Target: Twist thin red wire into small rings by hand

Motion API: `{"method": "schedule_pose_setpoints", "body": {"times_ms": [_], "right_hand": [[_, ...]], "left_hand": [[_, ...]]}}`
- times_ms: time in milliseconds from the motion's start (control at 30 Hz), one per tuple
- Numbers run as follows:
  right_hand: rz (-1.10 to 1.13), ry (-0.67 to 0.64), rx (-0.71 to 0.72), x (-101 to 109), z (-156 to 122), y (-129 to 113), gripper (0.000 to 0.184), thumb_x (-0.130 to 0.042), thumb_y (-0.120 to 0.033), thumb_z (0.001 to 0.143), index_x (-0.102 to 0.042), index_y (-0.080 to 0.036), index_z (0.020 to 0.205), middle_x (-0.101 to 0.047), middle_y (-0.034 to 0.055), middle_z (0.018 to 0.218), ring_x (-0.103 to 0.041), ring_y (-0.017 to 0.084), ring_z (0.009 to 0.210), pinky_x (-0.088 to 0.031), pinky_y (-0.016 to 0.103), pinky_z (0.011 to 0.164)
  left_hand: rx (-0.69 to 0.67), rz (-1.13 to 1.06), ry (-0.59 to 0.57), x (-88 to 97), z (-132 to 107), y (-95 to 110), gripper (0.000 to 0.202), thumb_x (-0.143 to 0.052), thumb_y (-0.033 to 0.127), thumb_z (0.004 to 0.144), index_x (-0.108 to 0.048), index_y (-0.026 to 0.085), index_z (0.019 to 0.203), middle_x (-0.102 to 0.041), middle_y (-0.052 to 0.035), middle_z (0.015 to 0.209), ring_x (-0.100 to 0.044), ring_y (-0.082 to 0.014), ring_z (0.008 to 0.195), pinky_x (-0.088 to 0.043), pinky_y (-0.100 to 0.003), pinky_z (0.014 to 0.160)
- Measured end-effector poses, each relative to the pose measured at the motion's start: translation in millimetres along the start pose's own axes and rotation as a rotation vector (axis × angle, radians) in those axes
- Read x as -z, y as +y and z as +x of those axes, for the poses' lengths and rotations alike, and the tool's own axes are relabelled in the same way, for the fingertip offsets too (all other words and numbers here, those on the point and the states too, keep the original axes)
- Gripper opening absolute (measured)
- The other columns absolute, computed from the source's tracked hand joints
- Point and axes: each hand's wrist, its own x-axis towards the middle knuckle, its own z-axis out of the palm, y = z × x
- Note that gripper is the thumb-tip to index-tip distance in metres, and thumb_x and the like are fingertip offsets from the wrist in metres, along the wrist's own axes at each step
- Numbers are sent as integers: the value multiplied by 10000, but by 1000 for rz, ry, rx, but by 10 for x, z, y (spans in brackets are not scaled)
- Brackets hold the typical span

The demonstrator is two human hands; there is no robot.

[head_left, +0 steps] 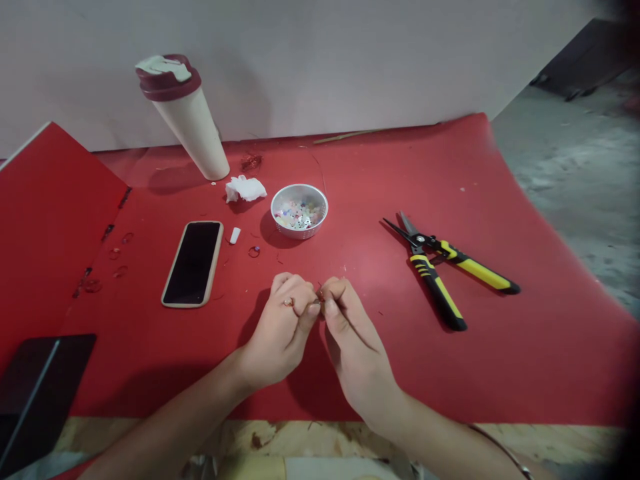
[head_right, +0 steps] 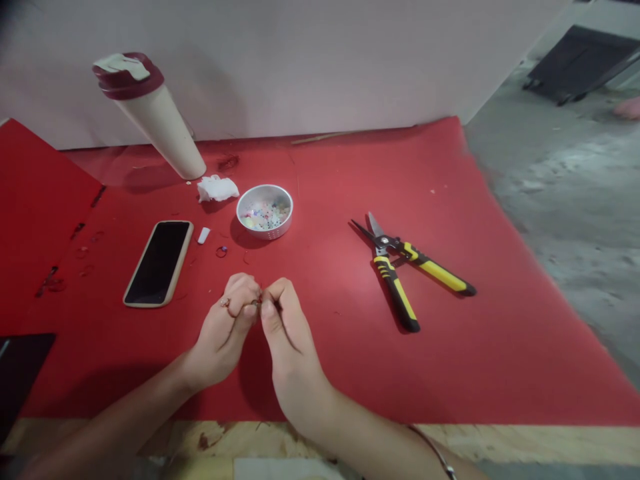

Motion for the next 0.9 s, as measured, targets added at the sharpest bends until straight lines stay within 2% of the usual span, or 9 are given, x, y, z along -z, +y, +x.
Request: {"method": "schedule_pose_setpoints", "body": {"times_ms": [100,300,500,600,733,900], "right_hand": [[4,-34,-4,12,5,-14,170,-452,-349,900,-453,-255,759,-358,-29,730,-329,147,685,-339,259,657],[-184,-102,1,35,63,-159,230,-410,-349,923,-426,-238,722,-383,-29,719,-360,136,689,-333,261,663],[-256,-133,39,81,95,-204,246,-400,-360,923,-443,-225,722,-417,-13,708,-394,142,691,-349,275,668],[-259,-131,27,91,93,-184,239,-412,-353,920,-443,-219,724,-412,-15,703,-386,137,682,-351,269,655],[-275,-139,31,100,91,-183,230,-404,-338,925,-436,-215,733,-401,-22,704,-377,125,680,-350,252,648],[-394,-155,86,121,88,-215,238,-385,-320,934,-417,-212,724,-387,-33,688,-367,117,660,-335,248,628]], "left_hand": [[-38,-1,-37,18,11,0,238,-271,175,933,-313,206,700,-392,15,673,-383,-146,683,-354,-323,745],[76,-127,1,28,3,3,256,-285,207,938,-332,204,687,-398,5,687,-372,-151,697,-343,-314,726],[102,-248,7,63,7,28,303,-287,182,934,-295,200,632,-387,16,616,-353,-144,660,-332,-314,757],[57,-205,2,83,22,38,290,-288,151,922,-290,202,636,-369,25,591,-342,-142,645,-331,-316,755],[-21,-133,2,88,30,34,255,-297,107,908,-318,199,671,-416,29,633,-368,-127,664,-331,-311,763],[-95,-60,28,74,21,4,234,-308,87,895,-316,195,687,-391,36,624,-359,-118,635,-337,-326,780]]}}
